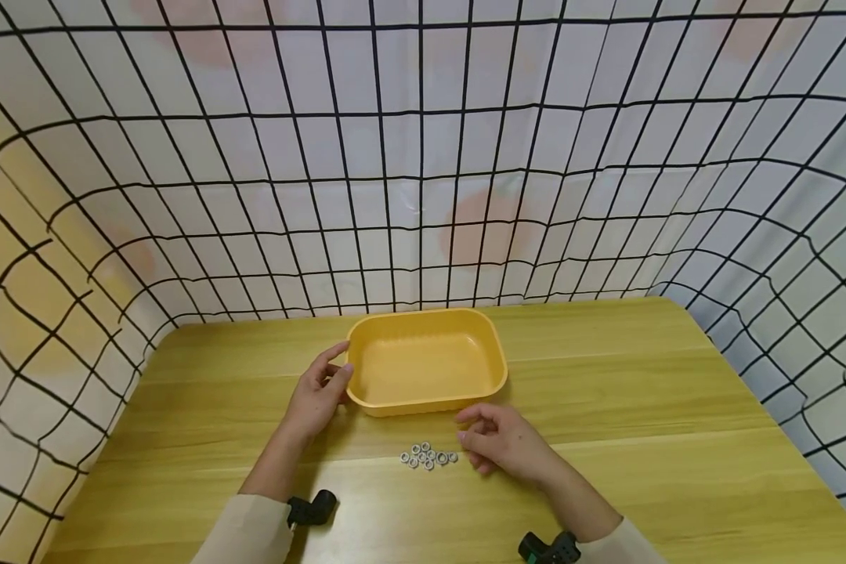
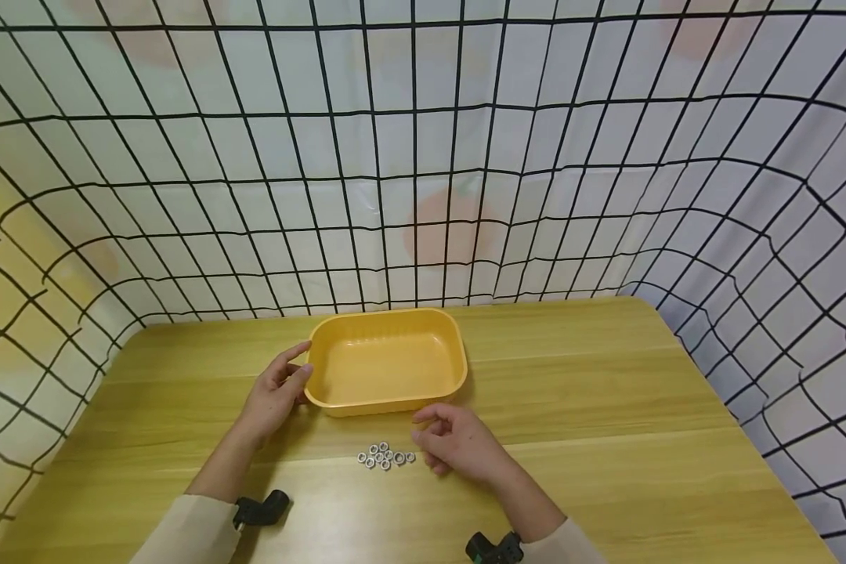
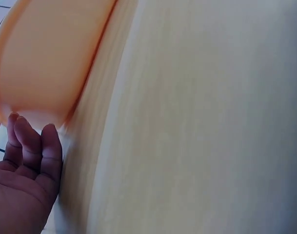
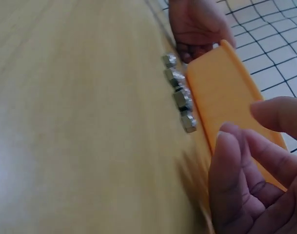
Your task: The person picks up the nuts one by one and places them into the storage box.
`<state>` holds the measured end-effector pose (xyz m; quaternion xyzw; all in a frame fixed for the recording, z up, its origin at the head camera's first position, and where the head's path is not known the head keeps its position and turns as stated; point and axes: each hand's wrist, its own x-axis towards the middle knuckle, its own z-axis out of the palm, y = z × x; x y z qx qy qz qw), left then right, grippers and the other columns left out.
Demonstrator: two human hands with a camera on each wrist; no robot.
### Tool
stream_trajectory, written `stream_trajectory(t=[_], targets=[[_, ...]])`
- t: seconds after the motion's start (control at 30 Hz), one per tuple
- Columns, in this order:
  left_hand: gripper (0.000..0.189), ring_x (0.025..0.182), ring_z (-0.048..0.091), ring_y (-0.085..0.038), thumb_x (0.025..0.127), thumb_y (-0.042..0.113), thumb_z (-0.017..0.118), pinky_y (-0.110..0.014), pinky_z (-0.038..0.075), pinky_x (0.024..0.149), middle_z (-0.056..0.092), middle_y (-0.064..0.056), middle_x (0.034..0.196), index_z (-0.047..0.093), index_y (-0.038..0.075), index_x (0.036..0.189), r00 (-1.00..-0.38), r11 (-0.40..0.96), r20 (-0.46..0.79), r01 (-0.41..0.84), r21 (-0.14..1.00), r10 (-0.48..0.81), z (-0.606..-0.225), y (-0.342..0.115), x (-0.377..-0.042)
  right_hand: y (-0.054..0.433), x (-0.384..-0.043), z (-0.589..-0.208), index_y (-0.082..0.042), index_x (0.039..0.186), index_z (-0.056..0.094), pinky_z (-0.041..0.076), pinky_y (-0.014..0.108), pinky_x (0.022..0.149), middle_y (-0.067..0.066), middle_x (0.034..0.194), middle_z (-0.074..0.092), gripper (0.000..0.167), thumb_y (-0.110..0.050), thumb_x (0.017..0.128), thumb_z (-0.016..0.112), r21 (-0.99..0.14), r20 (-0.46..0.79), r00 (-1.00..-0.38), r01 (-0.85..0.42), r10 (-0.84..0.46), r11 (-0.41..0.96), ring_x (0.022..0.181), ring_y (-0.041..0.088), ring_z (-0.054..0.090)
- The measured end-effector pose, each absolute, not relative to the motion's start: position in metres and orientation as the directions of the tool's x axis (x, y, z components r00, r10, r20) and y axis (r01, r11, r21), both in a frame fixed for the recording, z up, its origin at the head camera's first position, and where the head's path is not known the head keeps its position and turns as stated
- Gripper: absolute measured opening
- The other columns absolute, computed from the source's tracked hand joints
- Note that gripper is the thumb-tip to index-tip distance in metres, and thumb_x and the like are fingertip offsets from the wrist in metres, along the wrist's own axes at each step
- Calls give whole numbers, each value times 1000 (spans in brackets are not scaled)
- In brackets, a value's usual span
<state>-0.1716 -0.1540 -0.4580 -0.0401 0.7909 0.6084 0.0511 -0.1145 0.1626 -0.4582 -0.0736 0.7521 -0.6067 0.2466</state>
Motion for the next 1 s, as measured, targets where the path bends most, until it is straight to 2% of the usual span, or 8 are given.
stream_trajectory(t=[0.17, 0.3, 0.6, 1.0], targets=[[45, 83, 60, -17, 106, 32, 57, -24, 53, 73, 60, -18, 115, 50, 30, 151, -991, 242, -130, -130, 961, -15, -460, -154, -172, 160, -110, -462, 1, 119, 65, 55, 27, 55, 5, 84, 63, 33, -18, 93, 74, -930, -305, -855, 172, -420, 325, 64, 14, 61], [46, 86, 61, -14, 106, 34, 56, -24, 54, 77, 61, -19, 118, 49, 29, 152, -992, 241, -127, -126, 962, -11, -460, -153, -172, 158, -108, -462, -1, 118, 66, 54, 27, 52, 4, 79, 61, 34, -18, 91, 78, -921, -316, -857, 175, -406, 347, 57, 13, 59], [49, 89, 61, -14, 106, 40, 56, -24, 55, 81, 61, -17, 113, 48, 30, 153, -993, 241, -122, -118, 963, 1, -462, -155, -171, 157, -107, -465, -5, 113, 70, 51, 26, 48, 1, 68, 57, 29, -18, 89, 80, -906, -330, -848, 162, -414, 391, 47, 10, 54], [49, 91, 60, -17, 105, 43, 55, -24, 55, 82, 60, -16, 112, 48, 33, 152, -991, 248, -133, -128, 960, 3, -466, -157, -173, 154, -105, -468, -12, 102, 71, 46, 23, 44, -2, 65, 54, 17, -20, 90, 79, -887, -299, -866, 98, -401, 451, 43, 9, 51]])
